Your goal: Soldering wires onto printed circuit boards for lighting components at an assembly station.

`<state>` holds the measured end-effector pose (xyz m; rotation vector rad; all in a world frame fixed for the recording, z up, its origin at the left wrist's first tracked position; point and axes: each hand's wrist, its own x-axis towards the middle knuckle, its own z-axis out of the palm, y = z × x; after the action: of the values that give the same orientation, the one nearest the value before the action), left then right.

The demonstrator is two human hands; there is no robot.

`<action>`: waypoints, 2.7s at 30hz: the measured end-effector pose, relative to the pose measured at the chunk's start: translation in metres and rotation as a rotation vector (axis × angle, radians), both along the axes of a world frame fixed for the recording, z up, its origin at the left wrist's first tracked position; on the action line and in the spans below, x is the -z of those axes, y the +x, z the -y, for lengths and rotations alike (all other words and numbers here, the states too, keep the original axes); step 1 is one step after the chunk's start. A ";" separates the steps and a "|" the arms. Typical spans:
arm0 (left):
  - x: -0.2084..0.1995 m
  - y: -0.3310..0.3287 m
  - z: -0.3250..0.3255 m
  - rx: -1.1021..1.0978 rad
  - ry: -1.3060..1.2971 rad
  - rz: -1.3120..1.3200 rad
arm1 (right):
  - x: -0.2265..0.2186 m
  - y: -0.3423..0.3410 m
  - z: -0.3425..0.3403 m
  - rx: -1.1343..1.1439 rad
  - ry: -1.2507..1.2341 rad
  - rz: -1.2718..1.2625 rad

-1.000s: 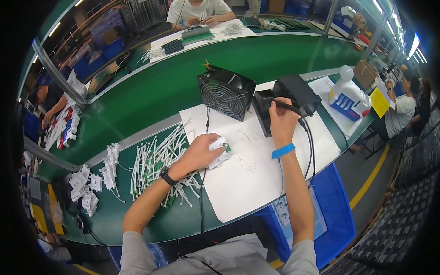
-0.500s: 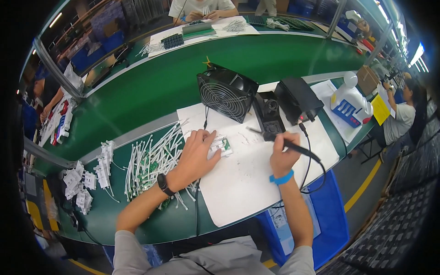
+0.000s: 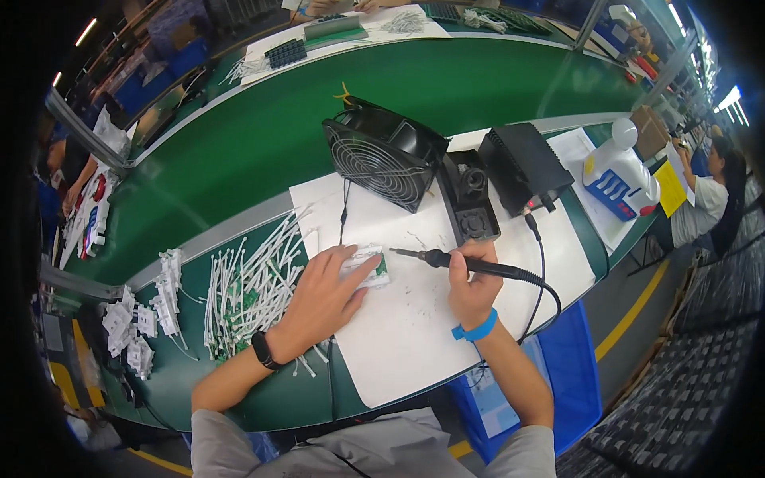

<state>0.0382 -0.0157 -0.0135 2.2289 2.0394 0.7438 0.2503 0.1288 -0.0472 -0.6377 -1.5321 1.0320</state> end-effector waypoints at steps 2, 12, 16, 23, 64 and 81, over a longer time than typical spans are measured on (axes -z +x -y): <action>0.001 -0.001 0.000 0.001 -0.018 -0.042 | 0.000 0.001 0.001 0.003 0.012 0.032; 0.000 0.000 -0.002 0.016 -0.021 -0.069 | -0.006 -0.002 0.001 -0.100 0.017 0.046; 0.002 0.000 -0.001 -0.004 -0.039 -0.086 | -0.007 -0.001 0.001 -0.126 0.006 0.047; 0.004 0.000 -0.001 -0.006 -0.034 -0.087 | -0.006 0.000 -0.001 -0.157 0.143 0.092; -0.003 -0.019 -0.005 0.080 -0.109 0.084 | -0.010 0.000 0.000 -0.204 0.191 0.130; -0.002 -0.020 -0.004 0.088 -0.101 0.033 | -0.008 -0.001 0.002 -0.174 0.159 0.137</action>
<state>0.0177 -0.0116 -0.0118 2.2189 1.9057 0.6499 0.2497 0.1273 -0.0394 -0.4779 -1.7955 0.9998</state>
